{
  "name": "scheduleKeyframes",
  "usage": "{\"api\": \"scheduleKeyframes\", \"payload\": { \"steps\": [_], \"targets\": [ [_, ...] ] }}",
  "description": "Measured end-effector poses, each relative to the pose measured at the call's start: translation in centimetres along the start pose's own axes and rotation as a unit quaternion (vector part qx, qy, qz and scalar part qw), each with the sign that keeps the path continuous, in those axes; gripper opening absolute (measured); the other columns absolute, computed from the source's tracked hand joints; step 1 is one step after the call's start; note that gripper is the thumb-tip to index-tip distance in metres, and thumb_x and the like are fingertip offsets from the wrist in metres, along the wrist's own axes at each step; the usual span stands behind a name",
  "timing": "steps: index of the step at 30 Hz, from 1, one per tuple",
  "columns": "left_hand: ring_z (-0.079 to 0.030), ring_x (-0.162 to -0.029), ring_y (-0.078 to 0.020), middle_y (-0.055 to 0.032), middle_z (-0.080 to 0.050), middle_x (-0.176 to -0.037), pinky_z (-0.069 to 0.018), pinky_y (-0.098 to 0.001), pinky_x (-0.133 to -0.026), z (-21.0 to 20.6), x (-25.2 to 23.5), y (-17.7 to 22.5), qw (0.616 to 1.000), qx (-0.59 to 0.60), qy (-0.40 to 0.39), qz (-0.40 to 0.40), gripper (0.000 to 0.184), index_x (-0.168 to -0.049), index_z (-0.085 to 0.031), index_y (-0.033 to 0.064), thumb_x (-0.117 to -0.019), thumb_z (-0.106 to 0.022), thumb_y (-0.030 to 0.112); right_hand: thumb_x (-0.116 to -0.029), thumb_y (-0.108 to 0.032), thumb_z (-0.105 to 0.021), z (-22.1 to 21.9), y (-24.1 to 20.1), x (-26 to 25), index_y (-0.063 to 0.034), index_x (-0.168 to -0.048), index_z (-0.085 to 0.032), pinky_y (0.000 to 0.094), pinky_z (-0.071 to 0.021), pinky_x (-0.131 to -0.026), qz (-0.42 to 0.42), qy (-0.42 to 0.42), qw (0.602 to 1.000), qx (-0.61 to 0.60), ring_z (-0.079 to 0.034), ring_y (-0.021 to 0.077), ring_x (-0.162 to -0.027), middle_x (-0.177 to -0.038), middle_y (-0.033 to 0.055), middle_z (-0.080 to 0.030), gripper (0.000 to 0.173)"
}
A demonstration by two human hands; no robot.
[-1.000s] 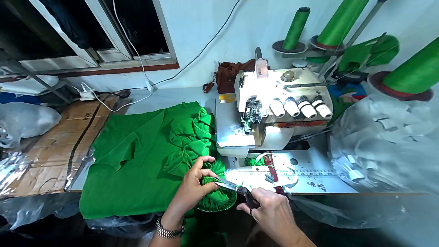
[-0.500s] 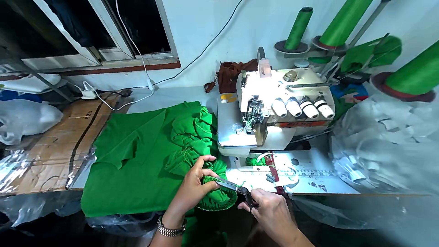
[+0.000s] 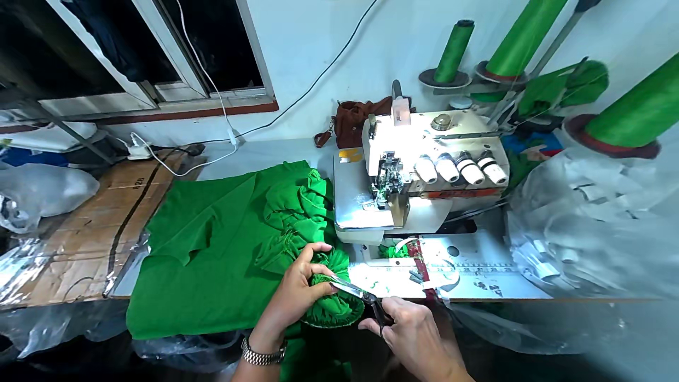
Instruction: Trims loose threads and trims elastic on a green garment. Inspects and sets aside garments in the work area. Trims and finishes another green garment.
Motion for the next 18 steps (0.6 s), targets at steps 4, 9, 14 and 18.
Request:
{"api": "scheduleKeyframes", "payload": {
  "steps": [4,9,14,18],
  "targets": [
    [-0.074,-0.082,-0.0157,-0.0063,-0.076,-0.089,-0.0597,-0.0283,-0.077,-0.01,-0.01,0.02,1.000,0.000,-0.001,-0.004,0.065,-0.141,-0.051,0.0138,-0.0814,-0.076,0.005,-0.0801,-0.054,-0.070,0.07,-0.21,-0.04,-0.0086,-0.064,-0.061,0.0323,-0.0475,-0.042,0.005,-0.006,1.000,0.006,-0.057,0.0156,-0.046,-0.055,0.0035,-0.056,0.049],
    [-0.073,-0.084,-0.0151,-0.0056,-0.076,-0.091,-0.0595,-0.0289,-0.078,-0.08,-0.05,-0.15,1.000,-0.007,-0.004,-0.002,0.066,-0.141,-0.050,0.0145,-0.0817,-0.076,0.007,-0.0809,-0.050,-0.073,-0.20,-0.18,0.14,-0.0062,-0.064,-0.059,0.0326,-0.0485,-0.044,0.004,-0.045,0.999,-0.023,-0.058,0.0178,-0.047,-0.055,0.0061,-0.055,0.049],
    [-0.074,-0.082,-0.0157,-0.0057,-0.076,-0.089,-0.0602,-0.0295,-0.078,-0.16,-0.13,-0.13,1.000,-0.003,-0.014,-0.008,0.067,-0.141,-0.049,0.0135,-0.0810,-0.076,0.004,-0.0780,-0.053,-0.075,-0.11,-0.09,-0.01,-0.0066,-0.063,-0.058,0.0330,-0.0472,-0.043,-0.014,-0.046,0.998,-0.041,-0.056,0.0169,-0.046,-0.055,0.0051,-0.053,0.052],
    [-0.074,-0.082,-0.0157,-0.0056,-0.076,-0.090,-0.0606,-0.0301,-0.078,-0.28,-0.15,-0.10,1.000,-0.009,-0.022,-0.003,0.065,-0.140,-0.051,0.0136,-0.0808,-0.076,0.003,-0.0766,-0.057,-0.074,-0.22,-0.39,-0.45,-0.0075,-0.063,-0.060,0.0325,-0.0465,-0.044,-0.014,-0.048,0.998,-0.037,-0.055,0.0154,-0.046,-0.054,0.0040,-0.054,0.053]
  ]
}}
Point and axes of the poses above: each hand's wrist, its own x-axis away from the middle knuckle, its own z-axis out of the back of the hand, y = z × x, the point moved 9 cm from there along -x, towards the middle knuckle
